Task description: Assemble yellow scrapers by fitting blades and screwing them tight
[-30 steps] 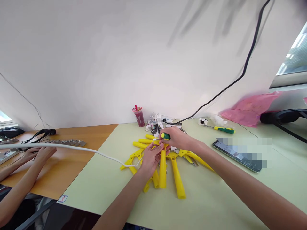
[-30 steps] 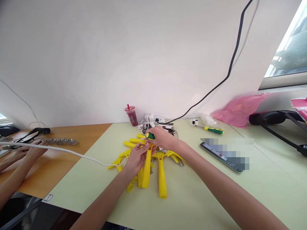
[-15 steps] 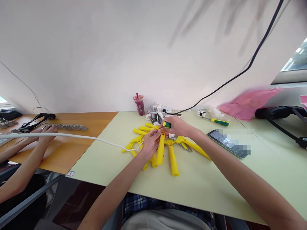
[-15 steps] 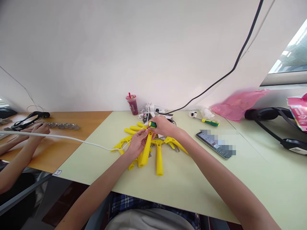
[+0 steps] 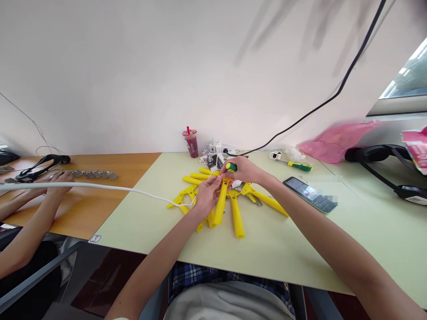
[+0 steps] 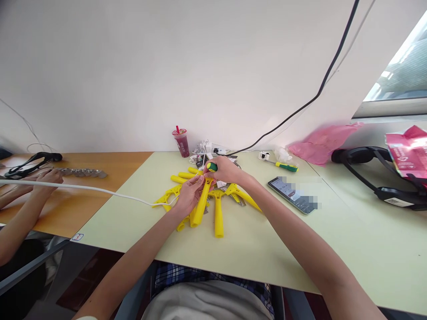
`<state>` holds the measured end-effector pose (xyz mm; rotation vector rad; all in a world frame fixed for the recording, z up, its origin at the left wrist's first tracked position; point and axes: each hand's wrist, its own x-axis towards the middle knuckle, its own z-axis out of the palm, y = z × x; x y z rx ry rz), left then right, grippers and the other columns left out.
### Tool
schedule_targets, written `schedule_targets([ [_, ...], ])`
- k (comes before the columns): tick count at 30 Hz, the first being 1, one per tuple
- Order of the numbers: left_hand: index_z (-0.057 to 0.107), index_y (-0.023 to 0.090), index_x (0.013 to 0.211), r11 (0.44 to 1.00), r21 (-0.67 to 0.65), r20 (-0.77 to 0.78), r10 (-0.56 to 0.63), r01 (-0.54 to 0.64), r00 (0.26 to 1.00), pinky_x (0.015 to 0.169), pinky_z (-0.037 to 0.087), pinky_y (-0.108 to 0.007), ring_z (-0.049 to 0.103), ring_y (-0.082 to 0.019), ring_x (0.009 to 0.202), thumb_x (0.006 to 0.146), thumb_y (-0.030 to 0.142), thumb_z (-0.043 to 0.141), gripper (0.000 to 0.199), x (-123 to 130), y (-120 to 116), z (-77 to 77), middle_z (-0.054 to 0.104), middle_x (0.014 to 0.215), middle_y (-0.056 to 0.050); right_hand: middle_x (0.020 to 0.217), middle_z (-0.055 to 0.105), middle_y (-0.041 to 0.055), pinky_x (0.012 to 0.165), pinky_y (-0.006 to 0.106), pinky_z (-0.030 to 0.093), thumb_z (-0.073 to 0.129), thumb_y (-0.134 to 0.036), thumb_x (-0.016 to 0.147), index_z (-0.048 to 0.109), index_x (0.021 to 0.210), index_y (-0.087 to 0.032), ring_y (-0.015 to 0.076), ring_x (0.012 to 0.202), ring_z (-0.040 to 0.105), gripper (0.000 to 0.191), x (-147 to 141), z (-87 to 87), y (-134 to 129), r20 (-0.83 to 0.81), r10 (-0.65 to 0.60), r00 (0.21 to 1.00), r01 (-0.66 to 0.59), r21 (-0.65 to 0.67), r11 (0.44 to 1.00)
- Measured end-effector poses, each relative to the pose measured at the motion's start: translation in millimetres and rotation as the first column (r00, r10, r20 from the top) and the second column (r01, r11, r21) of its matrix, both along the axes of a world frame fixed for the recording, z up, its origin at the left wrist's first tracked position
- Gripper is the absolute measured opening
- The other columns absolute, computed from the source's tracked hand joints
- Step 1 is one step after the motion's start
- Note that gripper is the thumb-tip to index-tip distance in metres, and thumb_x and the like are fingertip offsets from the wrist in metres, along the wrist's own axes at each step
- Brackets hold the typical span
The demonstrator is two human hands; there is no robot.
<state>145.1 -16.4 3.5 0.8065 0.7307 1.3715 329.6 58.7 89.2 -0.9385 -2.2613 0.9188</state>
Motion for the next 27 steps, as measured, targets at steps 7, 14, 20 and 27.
schedule_targets([
  [7, 0.083, 0.015, 0.114, 1.0, -0.011, -0.024, 0.013, -0.014, 1.0, 0.103, 0.07, -0.042, 0.086, -0.032, 0.117, 0.09, 0.048, 0.099, 0.045, 1.6, 0.0, -2.2, 0.087, 0.115, -0.016, 0.082, 0.078, 0.002, 0.075, 0.031, 0.051, 0.077, -0.041, 0.079, 0.082, 0.087, -0.021, 0.0204, 0.078, 0.069, 0.022, -2.2, -2.6, 3.6, 0.053, -0.027, 0.998, 0.025, 0.028, 0.999],
  [14, 0.083, 0.015, 0.111, 1.0, -0.015, -0.067, 0.016, -0.017, 0.998, 0.1, 0.071, -0.039, 0.087, -0.03, 0.111, 0.091, 0.049, 0.098, 0.042, 3.1, -1.8, -1.0, 0.087, 0.114, -0.015, 0.08, 0.076, 0.0019, 0.07, 0.03, 0.048, 0.081, -0.038, 0.073, 0.08, 0.084, -0.02, 0.018, 0.074, 0.062, 0.022, 1.0, 3.3, 0.8, 0.076, -0.046, 0.996, 0.048, -0.014, 0.999],
  [20, 0.082, 0.016, 0.107, 0.999, -0.033, -0.047, -0.015, 0.014, 0.999, 0.102, 0.071, -0.041, 0.086, -0.032, 0.115, 0.089, 0.049, 0.099, 0.041, 3.6, -2.6, 1.5, 0.087, 0.111, -0.015, 0.075, 0.074, 0.0018, 0.063, 0.03, 0.047, 0.085, -0.043, 0.073, 0.08, 0.089, -0.02, 0.0182, 0.07, 0.062, 0.029, 5.5, 7.8, -4.4, 0.087, -0.047, 0.995, 0.056, -0.096, 0.994],
  [27, 0.082, 0.016, 0.107, 0.996, -0.092, -0.022, -0.019, 0.017, 1.0, 0.099, 0.072, -0.041, 0.086, -0.032, 0.114, 0.091, 0.047, 0.098, 0.039, 4.3, -3.4, 5.9, 0.086, 0.112, -0.016, 0.08, 0.075, 0.0034, 0.069, 0.032, 0.048, 0.081, -0.042, 0.073, 0.08, 0.087, -0.019, 0.0187, 0.073, 0.062, 0.027, 2.5, 3.5, -5.1, 0.092, -0.049, 0.995, 0.055, -0.064, 0.996],
])
